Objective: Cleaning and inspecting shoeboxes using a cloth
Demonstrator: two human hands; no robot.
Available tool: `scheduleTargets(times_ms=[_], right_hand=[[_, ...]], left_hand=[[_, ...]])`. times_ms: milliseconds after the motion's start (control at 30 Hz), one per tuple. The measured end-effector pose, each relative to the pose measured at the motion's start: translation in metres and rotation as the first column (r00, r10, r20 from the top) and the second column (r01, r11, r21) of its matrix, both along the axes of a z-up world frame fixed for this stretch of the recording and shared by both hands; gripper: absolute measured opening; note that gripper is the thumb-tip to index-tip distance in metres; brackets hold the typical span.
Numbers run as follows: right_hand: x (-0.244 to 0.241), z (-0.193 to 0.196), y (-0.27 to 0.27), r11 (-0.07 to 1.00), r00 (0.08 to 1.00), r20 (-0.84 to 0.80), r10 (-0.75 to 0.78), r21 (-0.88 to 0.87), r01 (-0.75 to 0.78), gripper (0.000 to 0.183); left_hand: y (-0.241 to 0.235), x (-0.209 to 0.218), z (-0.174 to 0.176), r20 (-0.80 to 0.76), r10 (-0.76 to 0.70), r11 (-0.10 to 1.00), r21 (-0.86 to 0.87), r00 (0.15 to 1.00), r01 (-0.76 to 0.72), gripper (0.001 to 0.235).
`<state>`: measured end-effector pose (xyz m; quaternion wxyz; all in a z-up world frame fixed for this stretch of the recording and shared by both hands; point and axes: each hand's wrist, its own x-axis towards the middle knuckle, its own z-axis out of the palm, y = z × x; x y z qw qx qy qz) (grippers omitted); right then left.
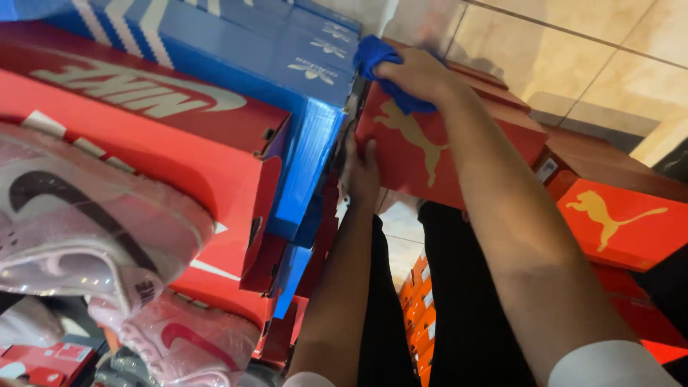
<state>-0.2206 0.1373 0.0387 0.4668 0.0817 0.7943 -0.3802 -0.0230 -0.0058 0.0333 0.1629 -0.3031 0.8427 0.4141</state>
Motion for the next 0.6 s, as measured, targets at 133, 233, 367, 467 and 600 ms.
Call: scheduleTargets(times_ms=[133,233,367,467,600], right_hand=[[0.028,0.000,0.080,0.997,0.988,0.135,-0.071,0.014,0.070,0.067],[0.071,-0.006,0.173,0.968,0.967,0.250,-0.055,0.252,-0.010,0.071],[0.092,-0.020,0.193,0.858,0.955,0.277,0.110,0.459,-0.232,0.085],[0.033,0.070,0.086,0.951,0.981,0.174,0.080,0.280,-0.127,0.071],[0.034,-0.056,0.049,0.985,0.996,0.086,-0.001,0.171,-0.013,0.062]], left_hand=[[0.001,0.006,-0.010,0.124,0.042,0.999,0.003,0.991,-0.042,0.057],[0.005,-0.001,-0.021,0.200,0.011,0.991,-0.131,0.980,0.016,0.057],[0.011,0.006,-0.033,0.126,0.004,0.978,-0.205,0.992,0.022,0.053],[0.014,0.017,-0.046,0.027,-0.039,0.963,-0.266,0.999,0.044,0.053],[0.014,0.017,-0.035,-0.065,-0.025,0.987,-0.162,0.998,0.014,0.051]])
